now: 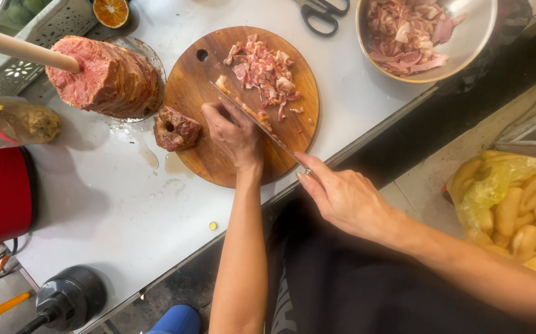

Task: The person is slicing cooked kebab meat from a rotisserie and chopping it on a wooden board.

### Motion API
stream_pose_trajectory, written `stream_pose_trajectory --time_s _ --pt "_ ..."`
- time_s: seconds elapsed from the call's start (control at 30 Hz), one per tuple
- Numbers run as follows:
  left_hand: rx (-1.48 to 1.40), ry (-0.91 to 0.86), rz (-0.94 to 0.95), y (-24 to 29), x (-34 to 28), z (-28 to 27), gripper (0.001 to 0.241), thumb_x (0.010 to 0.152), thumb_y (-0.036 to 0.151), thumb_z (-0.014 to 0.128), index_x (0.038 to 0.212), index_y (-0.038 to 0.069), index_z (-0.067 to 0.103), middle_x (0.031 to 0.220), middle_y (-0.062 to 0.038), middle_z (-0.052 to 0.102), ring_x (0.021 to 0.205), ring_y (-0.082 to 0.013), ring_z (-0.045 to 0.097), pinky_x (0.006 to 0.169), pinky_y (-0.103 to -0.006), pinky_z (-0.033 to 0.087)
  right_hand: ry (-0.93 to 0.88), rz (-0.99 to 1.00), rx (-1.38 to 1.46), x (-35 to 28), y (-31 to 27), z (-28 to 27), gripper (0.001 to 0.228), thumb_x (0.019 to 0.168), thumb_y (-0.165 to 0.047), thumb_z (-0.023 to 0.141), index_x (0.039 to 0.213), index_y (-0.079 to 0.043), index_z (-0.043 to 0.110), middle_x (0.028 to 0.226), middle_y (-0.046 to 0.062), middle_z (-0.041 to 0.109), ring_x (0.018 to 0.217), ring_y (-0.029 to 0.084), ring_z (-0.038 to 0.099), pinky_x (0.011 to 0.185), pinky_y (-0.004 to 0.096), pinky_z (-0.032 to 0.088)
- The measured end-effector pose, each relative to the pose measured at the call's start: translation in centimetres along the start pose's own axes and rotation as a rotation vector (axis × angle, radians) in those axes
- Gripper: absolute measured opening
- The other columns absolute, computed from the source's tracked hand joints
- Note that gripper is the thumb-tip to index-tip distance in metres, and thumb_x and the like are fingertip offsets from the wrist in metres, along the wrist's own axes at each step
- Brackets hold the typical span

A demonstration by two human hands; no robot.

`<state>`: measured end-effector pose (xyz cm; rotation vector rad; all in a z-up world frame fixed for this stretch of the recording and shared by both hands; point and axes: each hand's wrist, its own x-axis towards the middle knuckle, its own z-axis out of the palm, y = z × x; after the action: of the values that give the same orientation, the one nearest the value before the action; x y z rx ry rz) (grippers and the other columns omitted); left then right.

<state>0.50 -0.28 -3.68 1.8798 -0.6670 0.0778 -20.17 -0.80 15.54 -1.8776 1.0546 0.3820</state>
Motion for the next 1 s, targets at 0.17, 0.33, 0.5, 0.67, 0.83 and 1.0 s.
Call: stream_pose_trajectory --time_s 0.17,0.33,0.5,0.67,0.83,1.0 --pt "0.013 -0.016 -0.013 -0.6 -0.2 0.2 0.020 0.103 0.021 0.055 0.093 0.004 0.052 0.078 -0.020 0.056 0.075 -0.0430 0.063 0.068 -0.0454 0.051 -0.018 0.030 0.005 0.5 0.2 -0.2 0.046 0.102 -0.044 0.032 0.145 -0.033 0.045 0.085 0.023 0.077 0.087 0.049 0.073 0.081 0.059 0.058" --pt "0.040 -0.022 -0.011 0.0 0.2 -0.4 0.025 0.106 0.027 0.053 0.093 0.005 0.052 0.079 -0.017 0.058 0.074 -0.0395 0.063 0.069 -0.0463 0.051 0.067 -0.172 0.130 3.5 -1.1 -0.2 0.044 0.104 -0.037 0.034 0.145 -0.023 0.047 0.077 0.026 0.074 0.081 0.050 0.073 0.080 0.059 0.058" --pt "0.067 -0.014 -0.017 -0.6 0.1 -0.1 0.022 0.104 0.024 0.054 0.091 0.006 0.052 0.077 -0.015 0.057 0.072 -0.0371 0.063 0.067 -0.0445 0.051 -0.027 -0.016 0.065 0.0 0.8 -0.1 0.044 0.101 -0.042 0.036 0.142 -0.031 0.047 0.079 0.026 0.075 0.086 0.050 0.073 0.079 0.060 0.058" --pt "0.054 -0.016 0.033 1.3 0.2 -0.8 0.019 0.105 0.019 0.052 0.092 0.005 0.052 0.079 -0.016 0.058 0.072 -0.0371 0.063 0.069 -0.0453 0.051 0.015 -0.151 0.122 3.7 -0.5 -0.5 0.044 0.104 -0.037 0.035 0.144 -0.024 0.047 0.074 0.025 0.073 0.082 0.051 0.073 0.080 0.059 0.058" --pt "0.111 0.021 0.050 0.3 0.2 -0.2 0.017 0.102 0.019 0.057 0.090 0.008 0.055 0.077 -0.013 0.058 0.073 -0.0363 0.065 0.067 -0.0409 0.052 -0.047 0.002 0.075 -0.2 0.7 -0.6 0.044 0.101 -0.042 0.036 0.142 -0.031 0.048 0.078 0.027 0.075 0.087 0.051 0.073 0.080 0.061 0.058" --pt "0.059 0.003 0.047 1.4 0.4 -0.8 0.017 0.103 0.016 0.054 0.091 0.004 0.052 0.076 -0.017 0.057 0.071 -0.0407 0.063 0.066 -0.0457 0.051 -0.047 -0.058 0.075 3.0 -0.8 -0.9 0.045 0.103 -0.039 0.034 0.144 -0.025 0.047 0.084 0.029 0.074 0.090 0.052 0.072 0.082 0.061 0.057"
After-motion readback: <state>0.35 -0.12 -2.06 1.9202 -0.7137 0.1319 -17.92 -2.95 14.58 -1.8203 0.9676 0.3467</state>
